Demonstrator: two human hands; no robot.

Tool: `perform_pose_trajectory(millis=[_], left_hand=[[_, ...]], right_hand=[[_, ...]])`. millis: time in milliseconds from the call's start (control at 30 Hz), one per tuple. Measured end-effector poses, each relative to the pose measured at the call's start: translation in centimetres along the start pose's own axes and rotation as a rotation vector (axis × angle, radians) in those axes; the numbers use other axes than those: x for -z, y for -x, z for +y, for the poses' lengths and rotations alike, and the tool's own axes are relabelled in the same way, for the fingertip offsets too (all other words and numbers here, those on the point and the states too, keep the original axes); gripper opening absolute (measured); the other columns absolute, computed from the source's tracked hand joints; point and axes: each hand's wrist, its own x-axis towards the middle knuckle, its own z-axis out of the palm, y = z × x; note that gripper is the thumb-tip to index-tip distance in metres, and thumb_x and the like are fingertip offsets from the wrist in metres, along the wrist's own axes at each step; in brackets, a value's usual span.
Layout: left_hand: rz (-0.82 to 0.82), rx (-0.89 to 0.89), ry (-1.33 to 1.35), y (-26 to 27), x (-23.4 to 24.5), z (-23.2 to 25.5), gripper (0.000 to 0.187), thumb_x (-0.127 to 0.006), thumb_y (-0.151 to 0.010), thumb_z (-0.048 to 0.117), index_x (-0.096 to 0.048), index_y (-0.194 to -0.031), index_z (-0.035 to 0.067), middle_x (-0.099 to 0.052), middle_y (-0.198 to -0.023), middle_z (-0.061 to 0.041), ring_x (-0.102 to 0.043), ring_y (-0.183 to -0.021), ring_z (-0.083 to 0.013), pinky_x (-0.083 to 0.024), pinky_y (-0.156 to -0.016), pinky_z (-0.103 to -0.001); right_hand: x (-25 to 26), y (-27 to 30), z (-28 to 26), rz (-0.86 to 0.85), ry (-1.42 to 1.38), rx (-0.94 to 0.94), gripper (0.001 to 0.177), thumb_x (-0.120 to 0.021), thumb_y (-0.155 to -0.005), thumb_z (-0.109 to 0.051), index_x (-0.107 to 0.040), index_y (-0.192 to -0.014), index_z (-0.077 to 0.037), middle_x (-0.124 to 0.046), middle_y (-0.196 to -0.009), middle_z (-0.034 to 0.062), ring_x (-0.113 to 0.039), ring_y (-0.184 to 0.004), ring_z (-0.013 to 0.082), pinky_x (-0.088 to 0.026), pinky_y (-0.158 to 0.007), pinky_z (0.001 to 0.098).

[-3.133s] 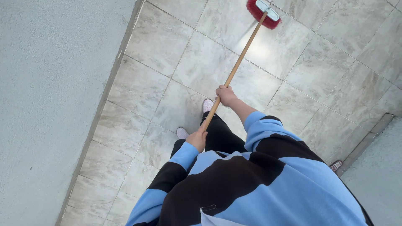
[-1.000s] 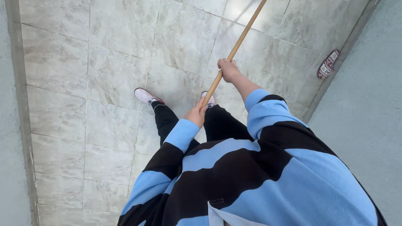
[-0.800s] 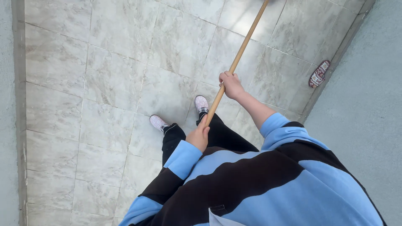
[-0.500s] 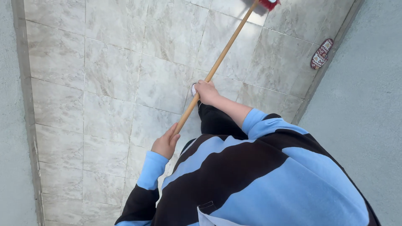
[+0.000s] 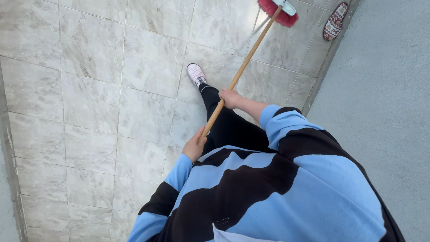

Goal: Sweeping a tiled balcony floor using a red broom.

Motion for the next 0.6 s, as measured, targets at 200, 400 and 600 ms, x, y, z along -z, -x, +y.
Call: perform_pose_trajectory(millis=[200,400,600], left_hand=[[0.114,-0.209,-0.053,4.3,-5.1,9.0,0.054,-0.048,-0.101,0.027,-0.041,-0.155,0.029,-0.072,-0.127,-0.008,-0.070,-0.102,-0.0377,-0.055,-0.084,-0.046],[0.114,-0.086,-0.029,10.8,-5.1,6.1,0.047,-0.047,-0.102,0.028,-0.052,-0.148,0.024,-0.069,-0.134,-0.004,-0.069,-0.113,-0.0263,-0.054,-0.094,-0.035],[0.071,0.123,-0.193,22.2,-1.4,11.4,0.046,-0.051,-0.099,0.028,-0.057,-0.145,0.029,-0.076,-0.123,-0.003,-0.079,-0.094,-0.0246,-0.063,-0.080,-0.033]], right_hand=[[7.5,7.7,2.7,0.258,0.019,-0.136,0.032,-0.086,-0.080,-0.035,-0.064,-0.076,-0.013,-0.059,-0.091,0.0035,-0.053,-0.086,0.0300,-0.046,-0.091,0.0399],[-0.3,10.1,1.0,0.143,-0.082,-0.012,0.024,-0.085,-0.068,-0.016,-0.063,-0.078,-0.019,-0.058,-0.089,0.0001,-0.057,-0.086,0.0253,-0.043,-0.087,0.0407],[4.7,18.9,-8.6,0.045,-0.238,0.015,0.030,-0.086,-0.078,-0.030,-0.059,-0.082,-0.016,-0.053,-0.089,0.0020,-0.053,-0.087,0.0229,-0.040,-0.088,0.0382]])
